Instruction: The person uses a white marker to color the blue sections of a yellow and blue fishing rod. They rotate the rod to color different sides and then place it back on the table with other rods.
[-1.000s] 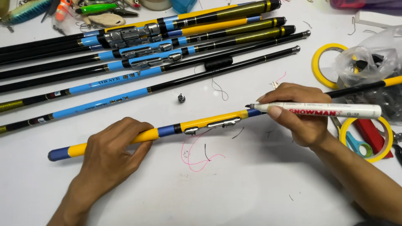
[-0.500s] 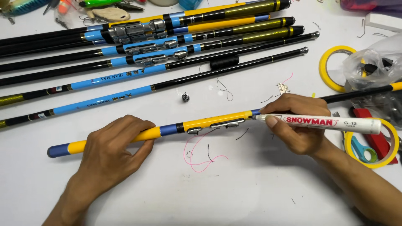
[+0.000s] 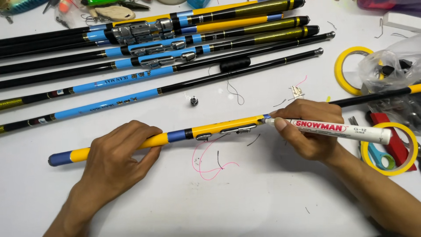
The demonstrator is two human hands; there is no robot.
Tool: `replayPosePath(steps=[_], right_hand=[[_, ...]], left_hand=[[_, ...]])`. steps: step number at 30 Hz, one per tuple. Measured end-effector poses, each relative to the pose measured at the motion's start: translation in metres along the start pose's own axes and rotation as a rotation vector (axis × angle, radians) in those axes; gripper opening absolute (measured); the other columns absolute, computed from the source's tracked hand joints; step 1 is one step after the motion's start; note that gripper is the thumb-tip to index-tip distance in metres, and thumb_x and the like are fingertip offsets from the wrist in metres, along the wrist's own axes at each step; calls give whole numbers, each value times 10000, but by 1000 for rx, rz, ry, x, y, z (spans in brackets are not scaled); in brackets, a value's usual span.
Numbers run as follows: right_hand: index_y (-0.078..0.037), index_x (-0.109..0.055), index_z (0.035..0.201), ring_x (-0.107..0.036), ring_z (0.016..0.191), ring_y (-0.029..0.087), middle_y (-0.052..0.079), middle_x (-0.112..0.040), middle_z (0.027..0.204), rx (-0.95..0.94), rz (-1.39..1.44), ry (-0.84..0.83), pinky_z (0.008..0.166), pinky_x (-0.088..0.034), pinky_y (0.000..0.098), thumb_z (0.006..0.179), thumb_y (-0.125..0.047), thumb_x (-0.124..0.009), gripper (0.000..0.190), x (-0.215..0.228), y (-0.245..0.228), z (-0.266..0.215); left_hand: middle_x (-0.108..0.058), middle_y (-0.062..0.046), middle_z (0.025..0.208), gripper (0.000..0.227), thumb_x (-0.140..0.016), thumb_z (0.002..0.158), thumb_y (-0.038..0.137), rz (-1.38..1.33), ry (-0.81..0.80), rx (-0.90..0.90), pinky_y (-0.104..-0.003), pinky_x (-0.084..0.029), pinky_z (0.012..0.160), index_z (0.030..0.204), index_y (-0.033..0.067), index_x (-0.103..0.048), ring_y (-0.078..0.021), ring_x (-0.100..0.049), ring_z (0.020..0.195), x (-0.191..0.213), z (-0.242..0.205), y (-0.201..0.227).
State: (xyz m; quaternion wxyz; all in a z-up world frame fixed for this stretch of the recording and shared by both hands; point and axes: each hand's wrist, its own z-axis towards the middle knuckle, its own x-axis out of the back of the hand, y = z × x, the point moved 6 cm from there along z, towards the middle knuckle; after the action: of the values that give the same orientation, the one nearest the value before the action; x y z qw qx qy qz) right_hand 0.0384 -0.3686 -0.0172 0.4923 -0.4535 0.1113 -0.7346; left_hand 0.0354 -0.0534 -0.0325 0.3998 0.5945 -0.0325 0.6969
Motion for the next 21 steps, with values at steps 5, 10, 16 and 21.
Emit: replayPosePath(steps=[5,10,16,21], right_hand=[[61,-690,792,-650,554,248,141,-734,756,-1,-33,-9,522,-479,306,923,-51,-588,200,0,1,-1],[75,-689,775,-627,522,248,145,-720,726,-2,5,-4,492,-461,305,902,-28,-603,184,1,1,0],[46,-684,744,-569,473,222,97,-681,650,19,8,-18,472,-432,309,901,-30,-591,198,-1,0,0],[69,-687,761,-597,490,247,130,-700,687,27,23,-3,494,-462,317,912,-41,-590,211,0,2,-2]], left_hand=[[-713,-36,941,193,-774,858,66,-8,13,-15,-331,-512,568,1033,64,-693,-210,-657,763,0,0,0],[-705,-20,923,184,-775,856,76,5,-1,3,-325,-488,513,1022,79,-694,-191,-646,726,0,0,0],[-715,-36,939,186,-767,857,64,-8,11,-8,-338,-516,576,1029,61,-695,-216,-664,768,1,0,0],[-712,-43,936,197,-775,856,74,-7,-4,-9,-329,-520,550,1037,61,-697,-206,-662,756,0,0,-1]])
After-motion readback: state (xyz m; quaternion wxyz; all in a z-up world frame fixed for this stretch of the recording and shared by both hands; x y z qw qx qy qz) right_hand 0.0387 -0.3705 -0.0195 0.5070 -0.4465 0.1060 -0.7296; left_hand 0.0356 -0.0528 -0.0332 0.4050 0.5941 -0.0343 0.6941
